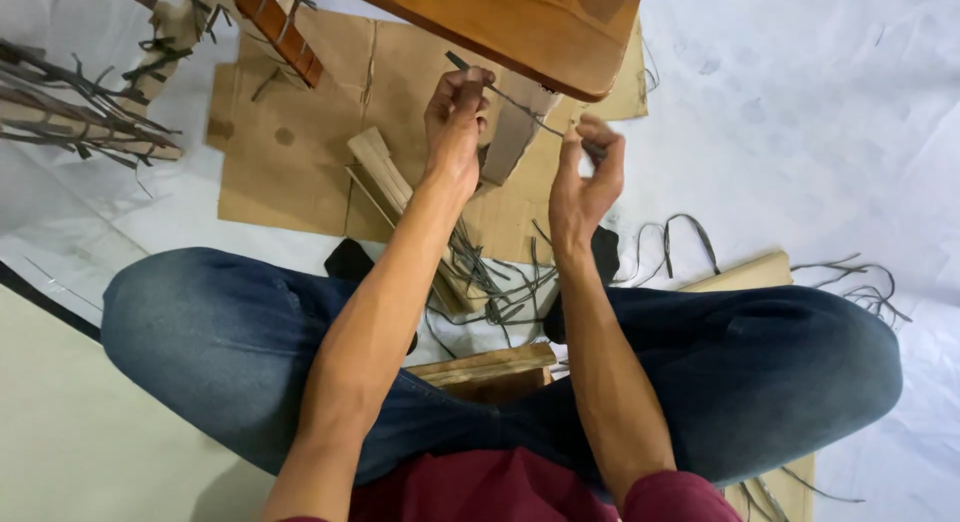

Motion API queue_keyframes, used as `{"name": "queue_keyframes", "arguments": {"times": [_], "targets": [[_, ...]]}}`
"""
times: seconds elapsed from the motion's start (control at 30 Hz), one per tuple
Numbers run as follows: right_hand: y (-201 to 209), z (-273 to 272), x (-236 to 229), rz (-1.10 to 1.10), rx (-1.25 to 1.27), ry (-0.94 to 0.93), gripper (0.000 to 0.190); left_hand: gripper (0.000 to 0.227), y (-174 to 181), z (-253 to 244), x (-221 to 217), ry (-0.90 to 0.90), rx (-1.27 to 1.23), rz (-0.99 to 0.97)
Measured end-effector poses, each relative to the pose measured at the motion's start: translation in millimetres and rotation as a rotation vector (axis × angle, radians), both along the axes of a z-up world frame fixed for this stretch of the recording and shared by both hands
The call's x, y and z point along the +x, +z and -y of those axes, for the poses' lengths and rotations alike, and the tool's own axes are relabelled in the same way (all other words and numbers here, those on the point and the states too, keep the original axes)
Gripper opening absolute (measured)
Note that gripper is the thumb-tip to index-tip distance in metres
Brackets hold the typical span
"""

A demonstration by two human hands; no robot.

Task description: The person wraps protective material around the legs of a wooden stool and secures it with ties.

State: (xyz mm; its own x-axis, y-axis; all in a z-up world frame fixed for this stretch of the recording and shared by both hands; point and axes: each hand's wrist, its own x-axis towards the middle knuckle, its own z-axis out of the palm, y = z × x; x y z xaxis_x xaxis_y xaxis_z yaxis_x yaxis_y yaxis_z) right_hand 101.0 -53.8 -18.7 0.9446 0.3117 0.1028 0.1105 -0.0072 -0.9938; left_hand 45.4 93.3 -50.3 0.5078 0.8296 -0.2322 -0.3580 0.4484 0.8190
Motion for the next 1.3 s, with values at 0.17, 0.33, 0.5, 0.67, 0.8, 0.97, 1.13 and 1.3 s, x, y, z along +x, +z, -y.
{"name": "queue_keyframes", "arguments": {"times": [0.17,0.33,0.5,0.67,0.8,0.97,1.13,1.3], "targets": [[29.7,-2.4,-6.7,0.504,-0.205,0.012,0.021,0.014,6.7,3.8,-8.8,-0.026,-0.091,0.128],[37.7,-1.6,-10.9,0.584,-0.248,-0.137,0.027,0.015,8.9,3.2,-11.5,-0.036,-0.208,0.203],[40.5,-8.1,-11.5,0.721,-0.171,-0.183,0.03,0.014,-6.8,2.3,-8.1,-0.035,-0.217,0.322],[21.9,-16.4,-12.4,0.446,-0.379,0.058,0.036,0.014,-14.5,-1.3,-2.2,-0.015,-0.239,0.309],[9.6,-16.2,-16.8,0.273,-0.291,0.126,0.014,0.01,-16.9,-4.6,-5.9,-0.057,-0.203,0.362],[8.7,-16.9,-19.2,0.106,0.004,0.185,0.019,0.008,-5.5,-1.5,-9.6,-0.059,-0.128,0.34],[23.0,-22.1,-27.9,0.178,-0.074,0.068,0.022,0.008,46.5,19.6,-19.3,0.039,0.847,-0.27],[22.2,-23.5,-31.3,0.143,-0.065,0.05,0.02,0.015,58.3,25.5,-24.3,0.032,0.998,-0.41]]}}
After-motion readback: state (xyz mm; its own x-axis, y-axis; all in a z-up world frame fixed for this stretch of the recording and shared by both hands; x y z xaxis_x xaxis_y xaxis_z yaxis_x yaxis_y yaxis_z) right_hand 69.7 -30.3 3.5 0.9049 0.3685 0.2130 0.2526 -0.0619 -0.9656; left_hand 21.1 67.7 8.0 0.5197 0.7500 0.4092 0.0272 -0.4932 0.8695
